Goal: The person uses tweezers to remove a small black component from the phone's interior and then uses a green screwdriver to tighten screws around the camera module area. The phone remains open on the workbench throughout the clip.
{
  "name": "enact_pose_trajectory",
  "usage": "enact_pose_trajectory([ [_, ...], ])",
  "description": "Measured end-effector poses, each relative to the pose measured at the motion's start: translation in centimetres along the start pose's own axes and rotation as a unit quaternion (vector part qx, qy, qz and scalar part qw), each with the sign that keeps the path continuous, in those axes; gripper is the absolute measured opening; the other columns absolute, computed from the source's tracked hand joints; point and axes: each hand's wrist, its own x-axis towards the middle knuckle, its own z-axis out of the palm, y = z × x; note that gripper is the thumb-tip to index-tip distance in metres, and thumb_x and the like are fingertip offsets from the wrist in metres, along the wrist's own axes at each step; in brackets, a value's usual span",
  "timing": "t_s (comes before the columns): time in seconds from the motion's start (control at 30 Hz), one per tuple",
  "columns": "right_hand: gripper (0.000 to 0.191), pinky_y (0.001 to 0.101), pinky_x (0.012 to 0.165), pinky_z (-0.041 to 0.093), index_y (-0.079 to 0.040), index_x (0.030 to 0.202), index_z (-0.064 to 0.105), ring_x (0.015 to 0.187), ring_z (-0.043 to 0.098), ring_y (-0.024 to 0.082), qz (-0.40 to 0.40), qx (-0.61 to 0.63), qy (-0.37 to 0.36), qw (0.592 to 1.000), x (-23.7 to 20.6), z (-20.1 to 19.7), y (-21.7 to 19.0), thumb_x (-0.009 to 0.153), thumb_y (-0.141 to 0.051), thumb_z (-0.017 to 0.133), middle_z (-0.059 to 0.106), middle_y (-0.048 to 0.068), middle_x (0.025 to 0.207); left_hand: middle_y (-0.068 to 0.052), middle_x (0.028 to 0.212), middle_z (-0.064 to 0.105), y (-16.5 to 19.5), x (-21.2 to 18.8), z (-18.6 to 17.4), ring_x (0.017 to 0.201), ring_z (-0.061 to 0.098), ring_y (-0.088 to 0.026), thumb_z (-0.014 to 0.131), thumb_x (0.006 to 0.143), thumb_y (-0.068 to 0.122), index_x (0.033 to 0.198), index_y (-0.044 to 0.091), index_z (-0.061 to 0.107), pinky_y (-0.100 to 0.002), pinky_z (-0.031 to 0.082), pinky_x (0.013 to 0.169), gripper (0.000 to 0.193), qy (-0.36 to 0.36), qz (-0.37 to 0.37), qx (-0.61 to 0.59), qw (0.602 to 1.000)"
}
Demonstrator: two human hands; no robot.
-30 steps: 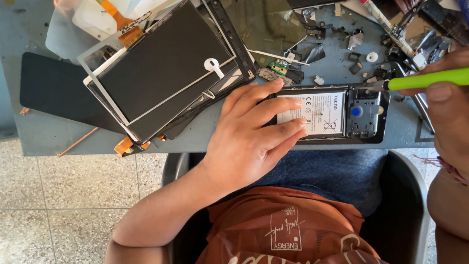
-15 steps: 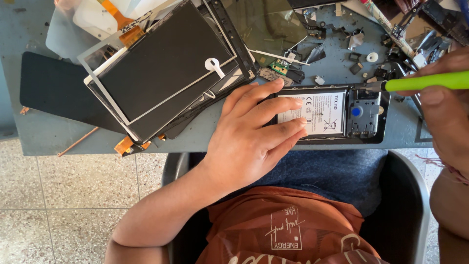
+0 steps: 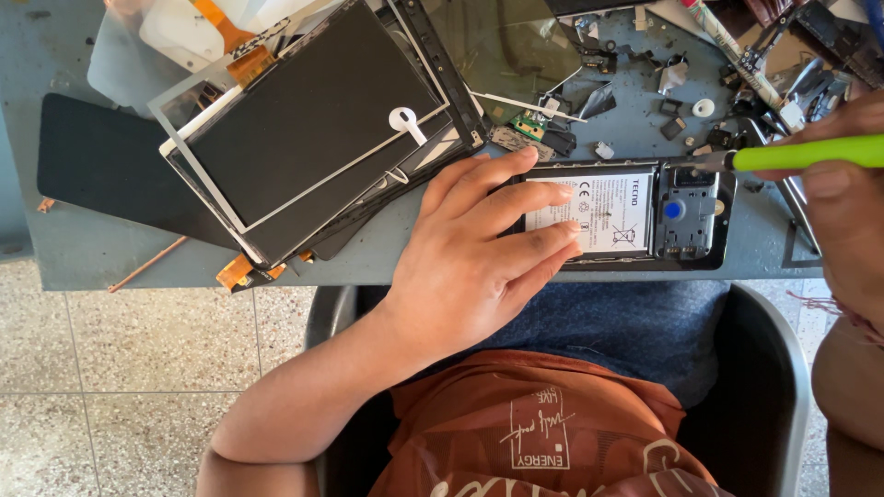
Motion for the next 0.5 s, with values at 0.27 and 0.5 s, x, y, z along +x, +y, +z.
enact_pose_trajectory([
  [0.27, 0.027, 0.0369, 0.096, 0.061, -0.002, 0.134, 0.045, 0.1, 0.069, 0.023, -0.022, 0.012, 0.009, 1.0, 0.4, 0.5, -0.9, 0.117, -0.021, 0.053, 0.06, 0.017, 0.111, 0.0, 0.129, 0.066, 0.0, -0.2, -0.1, 0.138, 0.054, -0.027, 0.081, 0.098, 0.023, 0.107, 0.014, 0.078, -0.047, 0.042, 0.117, 0.013, 0.0, -0.001, -0.001, 1.0],
  [0.5, 0.024, 0.0362, 0.097, 0.06, -0.005, 0.129, 0.045, 0.101, 0.07, 0.024, -0.007, -0.054, -0.006, 0.998, -0.2, 0.2, -0.3, 0.121, -0.025, 0.056, 0.06, 0.016, 0.111, 0.0, 0.129, 0.066, 0.0, -0.2, -0.2, 0.138, 0.054, -0.026, 0.081, 0.098, 0.024, 0.107, 0.014, 0.078, -0.047, 0.041, 0.118, 0.013, -0.002, -0.001, 0.0, 1.0],
])
